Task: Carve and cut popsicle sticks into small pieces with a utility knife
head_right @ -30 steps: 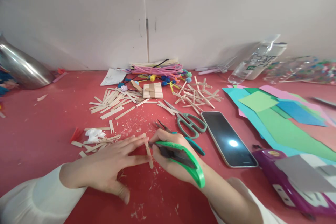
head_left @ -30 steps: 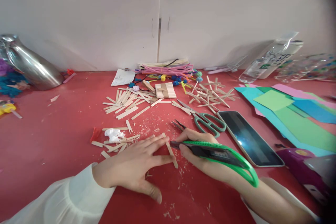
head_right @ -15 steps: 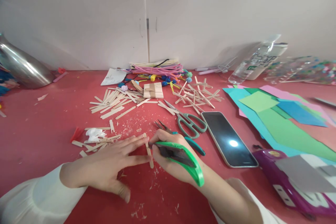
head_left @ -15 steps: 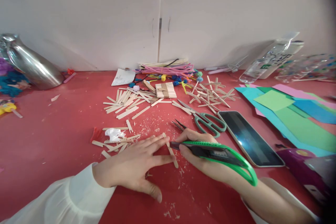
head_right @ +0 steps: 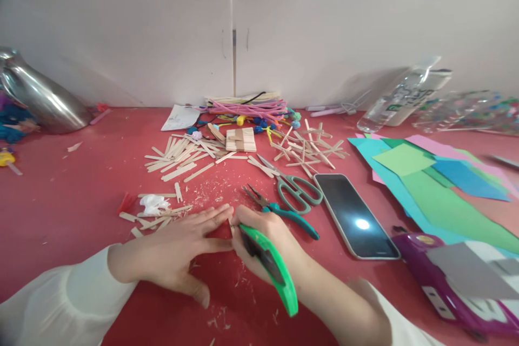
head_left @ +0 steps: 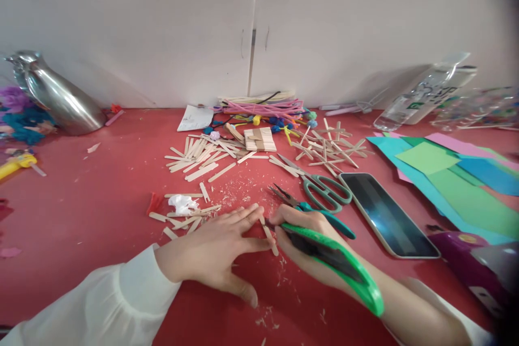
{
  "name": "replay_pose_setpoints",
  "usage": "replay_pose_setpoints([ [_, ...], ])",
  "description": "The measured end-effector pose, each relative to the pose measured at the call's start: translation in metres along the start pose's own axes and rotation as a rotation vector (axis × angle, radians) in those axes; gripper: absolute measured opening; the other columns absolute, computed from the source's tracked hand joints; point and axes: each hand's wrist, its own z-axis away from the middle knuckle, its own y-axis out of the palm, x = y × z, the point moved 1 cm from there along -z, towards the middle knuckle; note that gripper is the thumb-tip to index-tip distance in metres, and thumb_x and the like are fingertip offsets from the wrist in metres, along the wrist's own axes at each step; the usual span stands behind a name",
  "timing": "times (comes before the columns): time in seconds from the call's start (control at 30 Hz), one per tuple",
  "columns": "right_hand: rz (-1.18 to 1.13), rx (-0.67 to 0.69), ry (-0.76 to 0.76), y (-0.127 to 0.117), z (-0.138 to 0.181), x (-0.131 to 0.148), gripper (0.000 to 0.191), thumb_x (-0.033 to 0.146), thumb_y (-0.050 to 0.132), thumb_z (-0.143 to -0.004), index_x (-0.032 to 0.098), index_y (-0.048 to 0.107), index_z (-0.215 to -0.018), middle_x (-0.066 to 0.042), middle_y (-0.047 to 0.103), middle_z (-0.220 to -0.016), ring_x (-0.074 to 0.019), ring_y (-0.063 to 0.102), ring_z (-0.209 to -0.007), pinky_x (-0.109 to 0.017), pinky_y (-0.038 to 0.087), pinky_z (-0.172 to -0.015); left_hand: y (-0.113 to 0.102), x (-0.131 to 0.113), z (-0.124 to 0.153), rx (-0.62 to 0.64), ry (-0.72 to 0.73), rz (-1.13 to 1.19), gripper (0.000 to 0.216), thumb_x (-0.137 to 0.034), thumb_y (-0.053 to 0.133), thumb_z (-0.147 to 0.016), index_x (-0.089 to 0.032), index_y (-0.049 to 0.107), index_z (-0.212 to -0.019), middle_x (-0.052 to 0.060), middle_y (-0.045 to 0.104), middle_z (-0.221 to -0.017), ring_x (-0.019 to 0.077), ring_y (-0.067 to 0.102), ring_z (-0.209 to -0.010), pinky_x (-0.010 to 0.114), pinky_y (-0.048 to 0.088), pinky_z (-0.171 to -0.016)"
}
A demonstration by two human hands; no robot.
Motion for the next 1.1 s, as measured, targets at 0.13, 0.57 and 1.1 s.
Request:
replay_pose_setpoints([
  [0.13,-0.148,-0.050,0.148,0.001,0.003,-0.005,0.010,0.023,0.045,-0.077,0.022,0.045,-0.067,0.003,0.056,-0.054,-0.0106,0.054,-0.047,-0.022,0.044,-0.047,0.000,0.000,-0.001,0.013,-0.026,-0.016,0.085,-0.072,0.056,-0.063,-0.026,0.043,-0.133,0.010,0.010,-0.151,0.0369,0.010,-0.136,0.052,0.018,-0.108],
  [0.57,-0.542,-0.187,0.488,0.013,0.007,-0.018,0.016,0.036,0.053,-0.075,0.022,0.044,-0.075,0.005,0.057,-0.051,-0.0123,0.057,-0.044,-0.025,0.047,-0.046,-0.002,-0.001,-0.001,0.050,-0.068,-0.056,0.081,-0.071,0.055,-0.065,-0.027,0.044,-0.133,0.010,0.009,-0.151,0.0367,0.013,-0.136,0.050,0.023,-0.107],
  [1.1,-0.225,0.005,0.332,-0.033,0.016,-0.006,0.051,0.046,0.061,-0.075,0.024,0.047,-0.118,-0.001,0.068,-0.082,-0.0161,0.063,-0.066,-0.028,0.051,-0.057,0.002,0.003,-0.001,0.055,-0.050,-0.071,0.081,-0.071,0.051,-0.068,-0.030,0.038,-0.136,0.011,0.007,-0.150,0.0380,0.011,-0.135,0.054,0.019,-0.106],
])
